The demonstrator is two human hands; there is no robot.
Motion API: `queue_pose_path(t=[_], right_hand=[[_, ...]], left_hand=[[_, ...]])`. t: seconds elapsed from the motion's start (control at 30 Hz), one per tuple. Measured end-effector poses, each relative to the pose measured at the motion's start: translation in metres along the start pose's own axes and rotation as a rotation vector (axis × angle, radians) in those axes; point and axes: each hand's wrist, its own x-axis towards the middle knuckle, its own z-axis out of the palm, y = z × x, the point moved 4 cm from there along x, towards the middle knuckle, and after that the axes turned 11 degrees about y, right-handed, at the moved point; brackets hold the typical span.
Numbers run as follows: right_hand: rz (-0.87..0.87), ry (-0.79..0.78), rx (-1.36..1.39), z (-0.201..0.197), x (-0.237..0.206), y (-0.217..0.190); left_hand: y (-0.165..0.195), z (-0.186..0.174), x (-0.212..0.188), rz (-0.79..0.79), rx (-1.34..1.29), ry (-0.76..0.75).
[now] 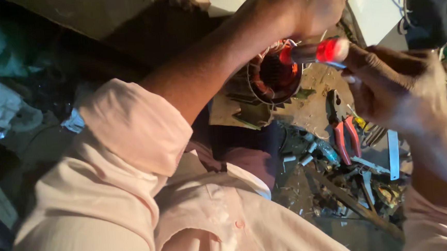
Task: The person sits at a cluttered workbench and winds copper wire by hand through the slots of a motor stator, threading and pressing the wire into place around the coil. They occasionally pick up a hammer to tap the windings and continue feeding the wire around the stator.
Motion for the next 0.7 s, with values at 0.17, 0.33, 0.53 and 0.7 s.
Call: queue_pose_path(t=[0.17, 0.33, 0.53, 0.7], right_hand=[[0.006, -0.037, 0.018, -0.003, -0.003, 0.005], [-0.024, -0.254, -0.022, 0.006, 0.001, 0.007], [0.057, -0.321, 0.192, 0.002, 0.012, 0.007], [0.013, -0.188, 0.177, -0.005, 0.0, 0.013]], left_hand=[[-0.007, 0.002, 0.005, -0.014, -0.044, -0.03], [-0.009, 0.002, 0.005, -0.016, -0.072, -0.04], [-0.009, 0.005, 0.008, -0.034, -0.07, -0.021], [-0.008, 0.005, 0.005, -0.041, -0.084, 0.015]])
